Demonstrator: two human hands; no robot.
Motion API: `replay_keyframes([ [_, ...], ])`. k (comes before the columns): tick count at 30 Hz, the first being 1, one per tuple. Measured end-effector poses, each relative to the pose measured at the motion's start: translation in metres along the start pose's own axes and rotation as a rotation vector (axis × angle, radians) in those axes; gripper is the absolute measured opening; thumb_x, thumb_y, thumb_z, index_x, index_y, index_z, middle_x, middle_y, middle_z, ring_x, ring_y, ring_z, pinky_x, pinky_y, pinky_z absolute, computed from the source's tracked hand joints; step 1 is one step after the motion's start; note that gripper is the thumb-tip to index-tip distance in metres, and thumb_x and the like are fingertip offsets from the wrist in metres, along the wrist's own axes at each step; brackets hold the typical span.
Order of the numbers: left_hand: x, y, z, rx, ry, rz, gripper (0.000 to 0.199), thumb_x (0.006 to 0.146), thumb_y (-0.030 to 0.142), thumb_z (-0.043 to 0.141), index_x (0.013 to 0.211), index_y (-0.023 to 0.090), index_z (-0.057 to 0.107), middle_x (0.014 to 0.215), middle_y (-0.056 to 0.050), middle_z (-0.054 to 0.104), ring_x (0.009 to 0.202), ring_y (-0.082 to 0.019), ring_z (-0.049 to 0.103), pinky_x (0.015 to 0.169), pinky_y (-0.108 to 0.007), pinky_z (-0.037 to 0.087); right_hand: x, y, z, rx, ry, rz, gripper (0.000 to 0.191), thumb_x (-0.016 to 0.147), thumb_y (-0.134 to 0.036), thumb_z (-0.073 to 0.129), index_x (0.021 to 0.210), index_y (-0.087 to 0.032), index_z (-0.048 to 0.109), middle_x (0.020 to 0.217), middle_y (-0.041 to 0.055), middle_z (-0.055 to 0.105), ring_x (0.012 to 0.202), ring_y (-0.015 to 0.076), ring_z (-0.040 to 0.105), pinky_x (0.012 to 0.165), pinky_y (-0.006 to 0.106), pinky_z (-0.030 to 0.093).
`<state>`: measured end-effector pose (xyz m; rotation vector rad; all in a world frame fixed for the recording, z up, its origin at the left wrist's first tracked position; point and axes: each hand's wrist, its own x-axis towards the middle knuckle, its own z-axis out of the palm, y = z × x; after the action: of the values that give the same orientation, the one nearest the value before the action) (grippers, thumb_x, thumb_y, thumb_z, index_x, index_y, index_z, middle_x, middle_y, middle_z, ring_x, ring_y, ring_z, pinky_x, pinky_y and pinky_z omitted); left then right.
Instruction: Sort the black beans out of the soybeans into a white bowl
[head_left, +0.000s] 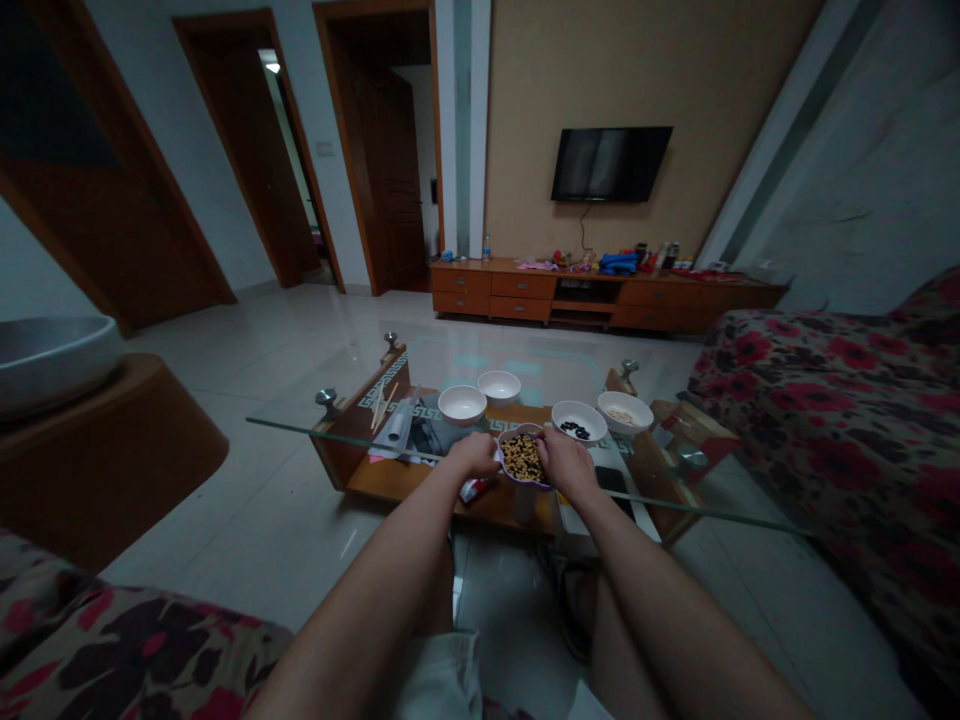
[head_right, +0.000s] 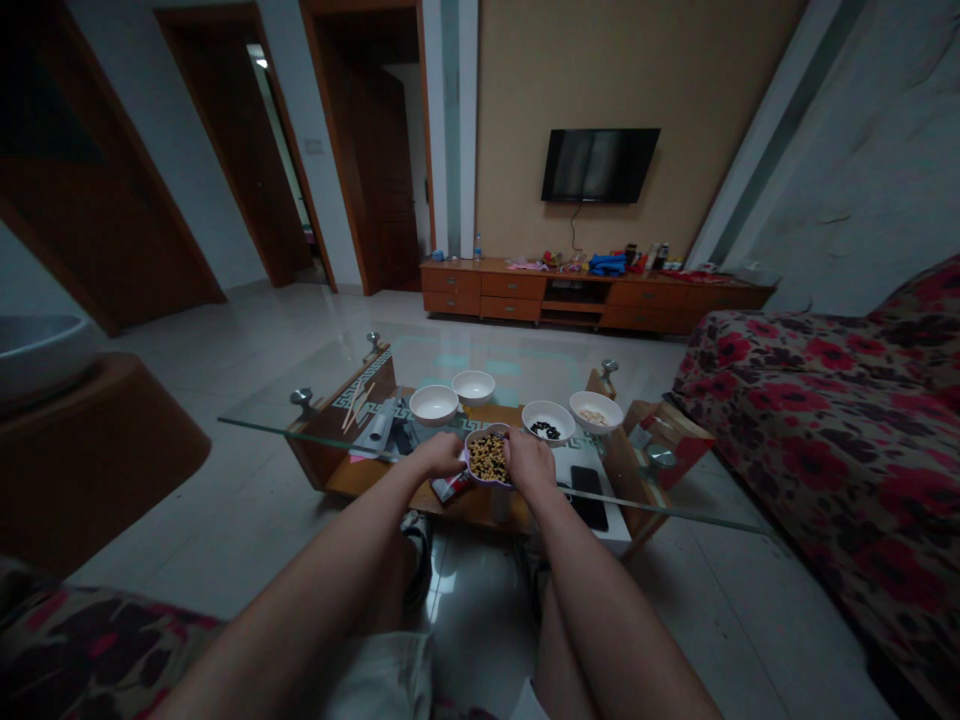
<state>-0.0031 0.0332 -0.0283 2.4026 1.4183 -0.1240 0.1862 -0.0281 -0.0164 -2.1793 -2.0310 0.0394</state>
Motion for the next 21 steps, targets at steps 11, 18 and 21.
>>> replay_keyframes([
  [11, 0.004, -0.001, 0.003, -0.011, 0.006, 0.014, 0.031, 0.085, 0.036, 0.064, 0.107, 0.019, 0.077, 0.110, -0.015, 0.077, 0.100, -0.029, 0.074, 0.085, -0.034, 0.058, -0.005, 0.017, -0.001, 0.044, -0.003, 0.030, 0.025, 0.102, -0.029, 0.046, 0.116, -0.021, 0.065, 0.111, 0.0091, 0.076, 0.101, 0.0201, 0.071, 0.079, 0.027, 0.042],
  [18, 0.003, -0.001, 0.003, 0.002, 0.013, 0.014, 0.029, 0.084, 0.032, 0.063, 0.105, 0.018, 0.077, 0.109, -0.016, 0.077, 0.098, -0.029, 0.074, 0.083, -0.033, 0.057, -0.001, 0.012, 0.001, 0.016, -0.013, 0.019, 0.026, 0.102, -0.028, 0.046, 0.118, -0.020, 0.065, 0.116, 0.0102, 0.075, 0.103, 0.0209, 0.070, 0.082, 0.028, 0.043],
  [21, 0.003, 0.000, 0.002, 0.011, 0.010, 0.011, 0.030, 0.085, 0.033, 0.062, 0.106, 0.018, 0.077, 0.110, -0.016, 0.077, 0.099, -0.030, 0.074, 0.084, -0.034, 0.057, 0.000, 0.009, 0.001, 0.009, -0.025, 0.019, 0.027, 0.102, -0.029, 0.046, 0.118, -0.021, 0.065, 0.116, 0.0099, 0.075, 0.104, 0.0211, 0.070, 0.083, 0.028, 0.043],
])
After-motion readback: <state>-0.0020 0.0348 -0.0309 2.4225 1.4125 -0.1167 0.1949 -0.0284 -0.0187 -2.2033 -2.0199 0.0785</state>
